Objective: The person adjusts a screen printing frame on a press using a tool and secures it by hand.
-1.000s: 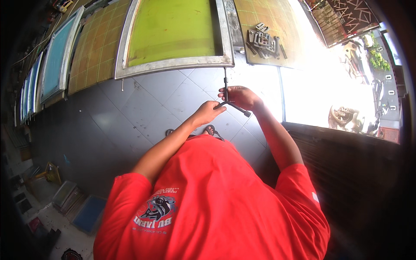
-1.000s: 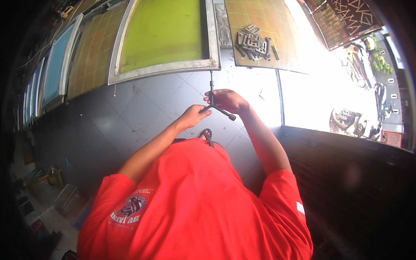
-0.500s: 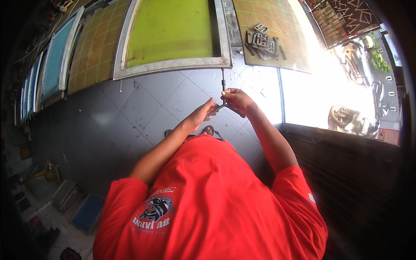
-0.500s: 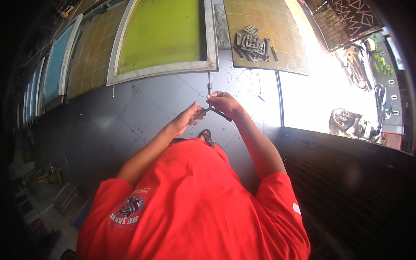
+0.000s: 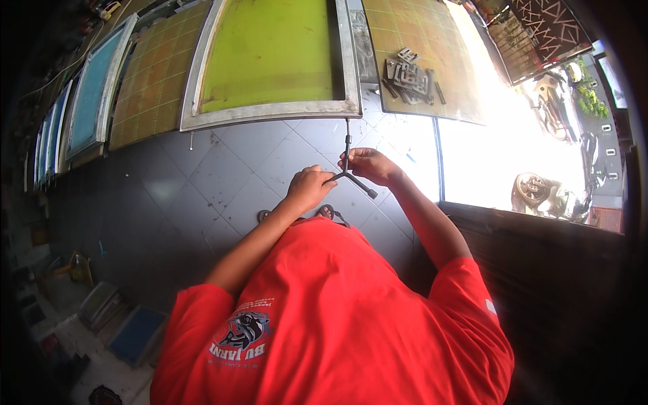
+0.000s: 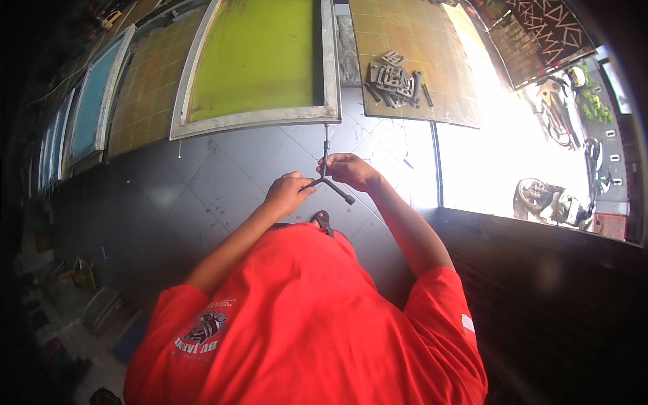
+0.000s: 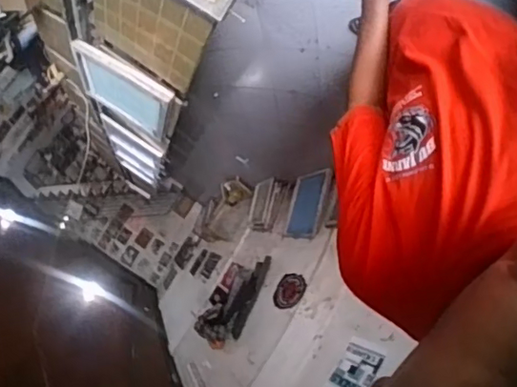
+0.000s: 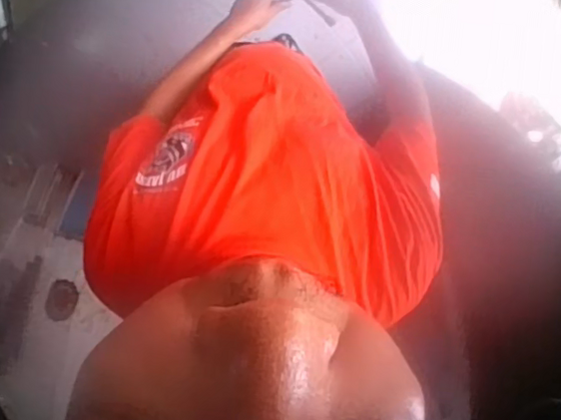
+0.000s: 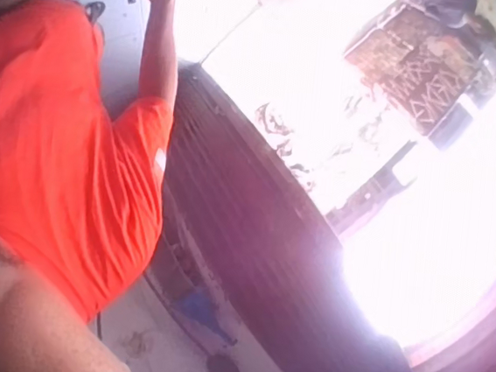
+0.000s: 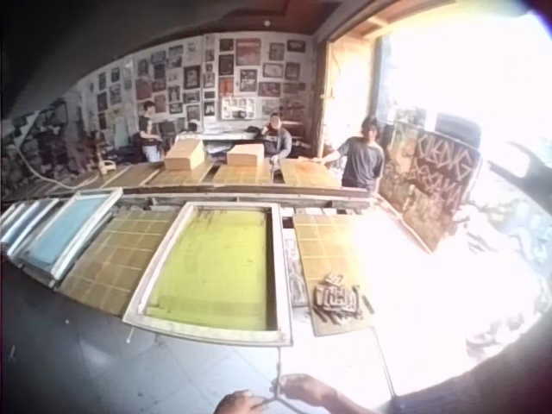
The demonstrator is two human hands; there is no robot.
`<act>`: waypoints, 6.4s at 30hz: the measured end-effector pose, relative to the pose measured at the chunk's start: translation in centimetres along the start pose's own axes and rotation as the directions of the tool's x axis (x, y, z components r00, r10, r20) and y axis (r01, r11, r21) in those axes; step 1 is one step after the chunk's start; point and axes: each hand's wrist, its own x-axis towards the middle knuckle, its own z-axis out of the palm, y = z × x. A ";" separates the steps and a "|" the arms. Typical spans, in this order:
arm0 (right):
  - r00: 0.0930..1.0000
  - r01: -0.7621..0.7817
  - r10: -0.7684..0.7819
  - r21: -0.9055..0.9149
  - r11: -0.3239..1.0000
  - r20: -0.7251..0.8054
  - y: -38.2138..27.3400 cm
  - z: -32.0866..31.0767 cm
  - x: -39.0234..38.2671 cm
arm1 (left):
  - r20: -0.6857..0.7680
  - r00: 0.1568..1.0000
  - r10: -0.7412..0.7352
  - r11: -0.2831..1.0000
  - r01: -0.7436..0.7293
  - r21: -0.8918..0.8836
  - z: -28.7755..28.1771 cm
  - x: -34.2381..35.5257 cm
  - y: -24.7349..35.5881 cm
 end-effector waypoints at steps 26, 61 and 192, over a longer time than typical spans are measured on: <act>0.981 -0.019 0.020 0.007 1.000 -0.195 0.7 0.7 1.3 | 0.422 0.889 -0.177 0.655 0.426 -0.624 -2.0 -1.3 -3.4; 0.979 -0.071 0.058 -0.055 0.996 -0.197 -0.3 1.4 1.0 | 0.461 0.887 -0.030 0.608 0.382 -0.696 0.9 0.0 -0.8; 0.900 0.014 0.063 0.172 0.985 -0.431 3.2 4.2 2.5 | 0.165 0.986 -0.011 0.984 0.041 -0.176 -5.5 -2.5 0.9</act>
